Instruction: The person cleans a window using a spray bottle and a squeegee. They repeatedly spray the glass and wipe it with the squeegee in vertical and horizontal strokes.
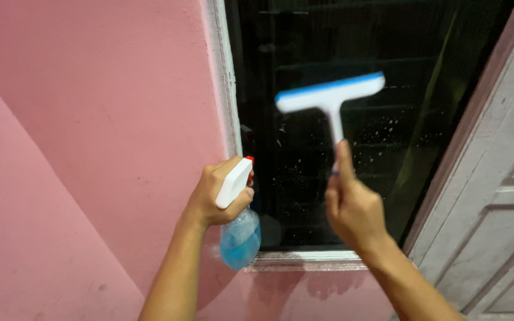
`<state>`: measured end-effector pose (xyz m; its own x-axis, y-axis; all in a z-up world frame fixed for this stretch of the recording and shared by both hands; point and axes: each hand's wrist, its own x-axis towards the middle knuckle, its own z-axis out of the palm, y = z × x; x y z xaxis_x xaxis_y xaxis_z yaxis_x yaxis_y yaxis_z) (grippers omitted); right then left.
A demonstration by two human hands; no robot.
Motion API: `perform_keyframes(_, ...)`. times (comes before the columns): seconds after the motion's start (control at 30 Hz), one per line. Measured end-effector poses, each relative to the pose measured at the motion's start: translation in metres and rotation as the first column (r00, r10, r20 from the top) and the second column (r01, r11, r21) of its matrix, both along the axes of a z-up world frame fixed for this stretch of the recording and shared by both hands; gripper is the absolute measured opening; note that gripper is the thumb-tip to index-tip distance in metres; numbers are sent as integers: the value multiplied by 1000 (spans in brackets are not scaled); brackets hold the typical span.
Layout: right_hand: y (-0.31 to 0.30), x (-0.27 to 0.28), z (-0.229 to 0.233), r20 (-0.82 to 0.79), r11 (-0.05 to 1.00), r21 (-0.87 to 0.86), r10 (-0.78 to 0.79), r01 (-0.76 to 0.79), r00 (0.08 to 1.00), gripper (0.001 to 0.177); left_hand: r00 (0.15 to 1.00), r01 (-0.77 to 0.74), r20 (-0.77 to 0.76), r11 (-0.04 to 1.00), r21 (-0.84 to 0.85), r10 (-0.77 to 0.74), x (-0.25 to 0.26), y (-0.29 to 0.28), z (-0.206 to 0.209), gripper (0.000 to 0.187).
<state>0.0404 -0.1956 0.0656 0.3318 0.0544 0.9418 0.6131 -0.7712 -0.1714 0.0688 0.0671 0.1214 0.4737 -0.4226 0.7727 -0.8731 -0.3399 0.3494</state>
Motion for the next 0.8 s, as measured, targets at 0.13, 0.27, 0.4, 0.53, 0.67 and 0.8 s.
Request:
perform_keyframes(0.13, -26, 15, 32, -20, 990, 88, -106, 107, 994, 68, 1000, 3, -24, 1000, -23, -3, -3, -2, -1, 19)
perform_keyframes(0.27, -28, 14, 5, 46, 996, 31, -90, 88, 995, 71, 998, 16, -59, 999, -37, -18, -2, -4, 1, 18)
perform_keyframes(0.4, -16, 0, -35, -115, 999, 40, -30, 35, 993, 72, 997, 22, -71, 999, -34, -24, -1, -3, 0, 19)
perform_keyframes(0.53, -12, 2, -6, -122, 996, 85, -15, 26, 992, 70, 1000, 27, -4, 999, -28, -27, 0, -4, -2, 19)
perform_keyframes(0.67, 3, 24, 49, 10, 998, 56, -44, 43, 999, 70, 1000, 8, -15, 1000, -24, -8, 1, -4, -2, 20)
perform_keyframes(0.8, 25, 27, 45, -27, 999, 46, -13, 14, 1000, 71, 1000, 9, -23, 1000, -19, -9, 0, -3, -1, 21)
